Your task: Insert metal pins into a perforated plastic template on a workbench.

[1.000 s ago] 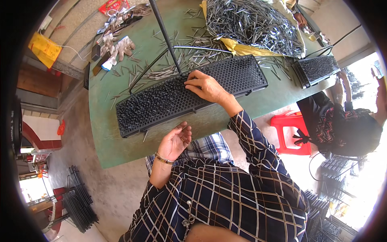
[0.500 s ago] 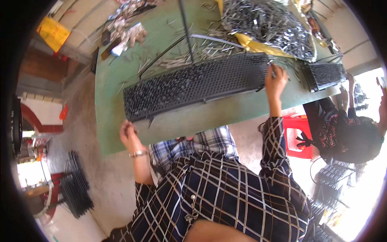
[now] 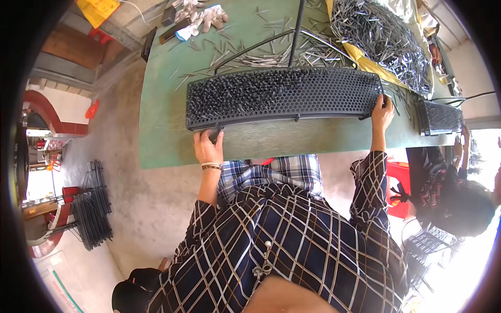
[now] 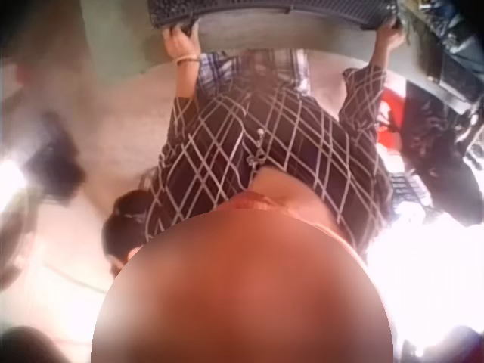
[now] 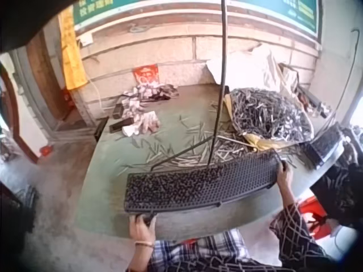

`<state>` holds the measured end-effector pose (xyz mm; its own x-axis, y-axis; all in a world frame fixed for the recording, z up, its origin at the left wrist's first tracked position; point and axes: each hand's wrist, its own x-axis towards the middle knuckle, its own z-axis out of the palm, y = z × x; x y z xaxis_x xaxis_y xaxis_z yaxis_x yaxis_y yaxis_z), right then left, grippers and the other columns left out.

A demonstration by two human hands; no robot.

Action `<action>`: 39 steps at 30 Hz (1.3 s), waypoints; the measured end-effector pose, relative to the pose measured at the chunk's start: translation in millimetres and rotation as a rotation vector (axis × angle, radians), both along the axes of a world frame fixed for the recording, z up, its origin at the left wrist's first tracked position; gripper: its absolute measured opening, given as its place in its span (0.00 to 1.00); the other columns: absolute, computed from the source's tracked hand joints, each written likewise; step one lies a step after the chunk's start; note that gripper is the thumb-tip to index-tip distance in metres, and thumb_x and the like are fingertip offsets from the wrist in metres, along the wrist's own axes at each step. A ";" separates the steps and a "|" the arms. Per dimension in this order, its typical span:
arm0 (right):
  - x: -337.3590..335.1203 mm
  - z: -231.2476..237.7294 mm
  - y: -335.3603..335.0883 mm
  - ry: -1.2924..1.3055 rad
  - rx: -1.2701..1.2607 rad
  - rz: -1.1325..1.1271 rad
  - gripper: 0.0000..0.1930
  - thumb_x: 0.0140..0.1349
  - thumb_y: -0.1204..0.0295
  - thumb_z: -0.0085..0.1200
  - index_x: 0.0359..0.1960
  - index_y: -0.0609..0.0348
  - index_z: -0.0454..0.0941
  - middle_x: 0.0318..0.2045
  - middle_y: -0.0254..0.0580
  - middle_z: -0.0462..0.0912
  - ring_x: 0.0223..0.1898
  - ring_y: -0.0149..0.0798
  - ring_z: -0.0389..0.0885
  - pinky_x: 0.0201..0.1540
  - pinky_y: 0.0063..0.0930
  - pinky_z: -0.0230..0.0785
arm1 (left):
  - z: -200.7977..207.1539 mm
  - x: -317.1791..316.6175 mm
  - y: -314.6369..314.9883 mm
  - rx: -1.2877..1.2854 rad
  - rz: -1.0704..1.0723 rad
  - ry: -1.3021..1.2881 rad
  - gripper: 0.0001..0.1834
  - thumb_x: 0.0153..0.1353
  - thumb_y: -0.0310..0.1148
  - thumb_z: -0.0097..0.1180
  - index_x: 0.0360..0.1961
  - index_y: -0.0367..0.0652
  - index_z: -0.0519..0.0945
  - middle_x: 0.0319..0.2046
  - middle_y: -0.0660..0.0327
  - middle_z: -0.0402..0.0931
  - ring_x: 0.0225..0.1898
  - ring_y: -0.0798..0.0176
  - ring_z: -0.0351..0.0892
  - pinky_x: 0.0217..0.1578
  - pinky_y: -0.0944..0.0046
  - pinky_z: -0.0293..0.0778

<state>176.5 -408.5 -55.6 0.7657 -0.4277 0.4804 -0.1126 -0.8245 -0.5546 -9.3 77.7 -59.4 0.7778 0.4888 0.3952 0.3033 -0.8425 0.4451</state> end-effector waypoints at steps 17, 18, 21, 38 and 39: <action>0.1 29.9 -20.9 0.272 0.444 0.153 0.22 0.56 0.61 0.58 0.43 0.69 0.78 0.33 0.44 0.83 0.34 0.33 0.78 0.39 0.23 0.68 | -11.9 1.4 17.5 -0.312 -0.080 -0.073 0.08 0.47 0.35 0.65 0.24 0.43 0.83 0.28 0.59 0.77 0.29 0.56 0.78 0.32 0.60 0.73; -2.1 30.6 -23.5 0.315 0.460 0.162 0.22 0.54 0.62 0.59 0.44 0.70 0.78 0.33 0.43 0.83 0.34 0.31 0.78 0.39 0.22 0.68 | -14.6 -0.3 18.5 -0.316 -0.079 -0.075 0.08 0.47 0.35 0.65 0.24 0.43 0.83 0.28 0.59 0.77 0.29 0.56 0.78 0.32 0.60 0.73; -4.5 38.0 -25.4 0.345 0.487 0.181 0.22 0.53 0.62 0.60 0.43 0.69 0.79 0.33 0.43 0.82 0.34 0.31 0.78 0.39 0.22 0.67 | -15.8 -4.8 30.6 -0.242 -0.040 -0.067 0.08 0.48 0.36 0.64 0.25 0.44 0.82 0.27 0.59 0.76 0.29 0.55 0.77 0.31 0.59 0.73; -18.2 30.6 -14.2 0.257 0.436 0.085 0.25 0.58 0.54 0.55 0.45 0.66 0.78 0.33 0.41 0.81 0.35 0.32 0.75 0.39 0.26 0.66 | 1.2 66.9 139.6 -0.051 0.152 -0.147 0.17 0.56 0.45 0.57 0.30 0.40 0.82 0.27 0.53 0.77 0.34 0.49 0.77 0.35 0.54 0.72; -14.2 26.8 -17.1 0.229 0.383 0.138 0.25 0.59 0.53 0.53 0.44 0.65 0.78 0.30 0.38 0.79 0.32 0.29 0.73 0.36 0.24 0.65 | 3.1 71.5 131.8 -0.349 0.098 -0.092 0.19 0.58 0.47 0.53 0.31 0.40 0.82 0.28 0.52 0.78 0.34 0.49 0.77 0.35 0.54 0.72</action>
<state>162.3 -425.6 -28.8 0.8957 -0.4282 0.1198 -0.1713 -0.5808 -0.7958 62.2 209.5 -56.3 0.6899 0.6765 0.2575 0.3202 -0.6043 0.7295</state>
